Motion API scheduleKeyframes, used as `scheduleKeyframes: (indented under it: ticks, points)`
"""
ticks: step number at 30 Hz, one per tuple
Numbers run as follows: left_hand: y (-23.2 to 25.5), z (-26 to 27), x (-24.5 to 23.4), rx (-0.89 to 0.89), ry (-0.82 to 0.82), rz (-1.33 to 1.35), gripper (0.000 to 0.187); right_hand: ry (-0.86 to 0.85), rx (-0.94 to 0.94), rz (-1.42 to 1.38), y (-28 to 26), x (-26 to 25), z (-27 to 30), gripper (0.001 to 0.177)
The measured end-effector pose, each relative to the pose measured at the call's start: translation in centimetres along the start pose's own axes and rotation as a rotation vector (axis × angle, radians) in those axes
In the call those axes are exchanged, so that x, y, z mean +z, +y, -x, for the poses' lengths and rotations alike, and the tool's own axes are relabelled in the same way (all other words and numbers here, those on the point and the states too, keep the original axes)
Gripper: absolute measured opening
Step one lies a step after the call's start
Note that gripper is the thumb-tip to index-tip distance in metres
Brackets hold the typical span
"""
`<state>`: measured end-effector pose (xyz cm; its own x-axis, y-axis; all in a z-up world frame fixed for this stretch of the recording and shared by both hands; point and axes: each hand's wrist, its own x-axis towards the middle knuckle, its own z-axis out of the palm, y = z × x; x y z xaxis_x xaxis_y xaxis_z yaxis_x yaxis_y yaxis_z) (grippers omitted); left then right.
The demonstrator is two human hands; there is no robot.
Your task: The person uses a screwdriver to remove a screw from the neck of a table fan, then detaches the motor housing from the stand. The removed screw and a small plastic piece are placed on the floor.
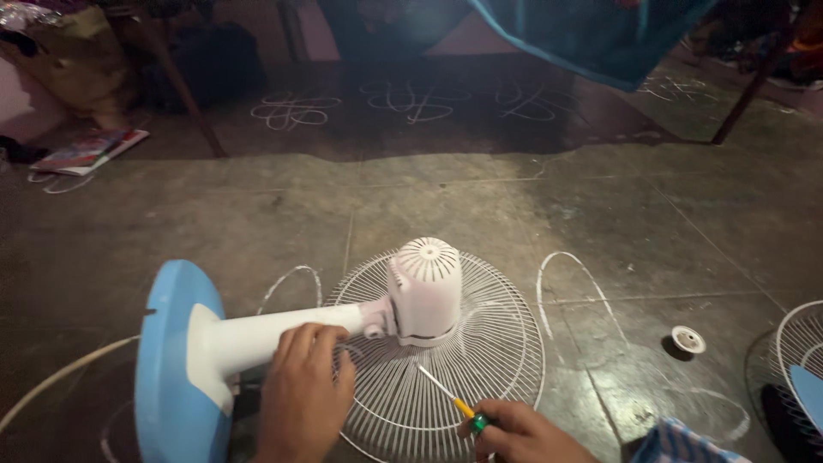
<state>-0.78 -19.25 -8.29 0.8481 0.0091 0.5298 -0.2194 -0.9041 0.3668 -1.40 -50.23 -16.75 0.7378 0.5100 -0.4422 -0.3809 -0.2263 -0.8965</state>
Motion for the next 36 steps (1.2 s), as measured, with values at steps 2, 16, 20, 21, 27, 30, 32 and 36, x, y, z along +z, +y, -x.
scheduleKeyframes:
  ticks: [2, 16, 20, 21, 27, 30, 32, 36]
  points:
    - [-1.8, -1.2, -0.2, 0.113, 0.031, -0.087, 0.050, -0.054, -0.084, -0.094, 0.5, 1.2, -2.1, 0.027]
    - [-3.8, -3.5, 2.9, 0.136, -0.168, -0.344, 0.066, 0.308, 0.025, -0.202, 4.0, 5.5, -12.6, 0.033]
    - [-3.7, -3.4, 2.8, 0.152, -0.173, -0.297, 0.063, 0.297, 0.033, -0.280, 3.6, 6.4, -12.5, 0.031]
    - [-3.6, -3.6, 2.8, 0.143, -0.191, -0.285, 0.062, 0.305, 0.045, -0.294, 3.3, 6.6, -12.3, 0.031]
    - [-3.1, -3.5, 2.6, 0.048, -0.283, -0.262, 0.059, 0.314, 0.019, -0.311, 1.1, 8.1, -10.8, 0.032]
    - [-3.0, -3.5, 2.5, 0.052, -0.275, -0.265, 0.058, 0.305, 0.117, -0.291, 0.0, 7.9, -10.0, 0.036]
    - [-2.9, -3.5, 2.4, 0.048, -0.278, -0.261, 0.060, 0.286, 0.163, -0.268, -0.5, 7.8, -9.8, 0.039]
    - [-2.7, -3.5, 2.3, 0.042, -0.294, -0.256, 0.065, 0.255, 0.152, -0.251, -0.7, 7.4, -9.9, 0.040]
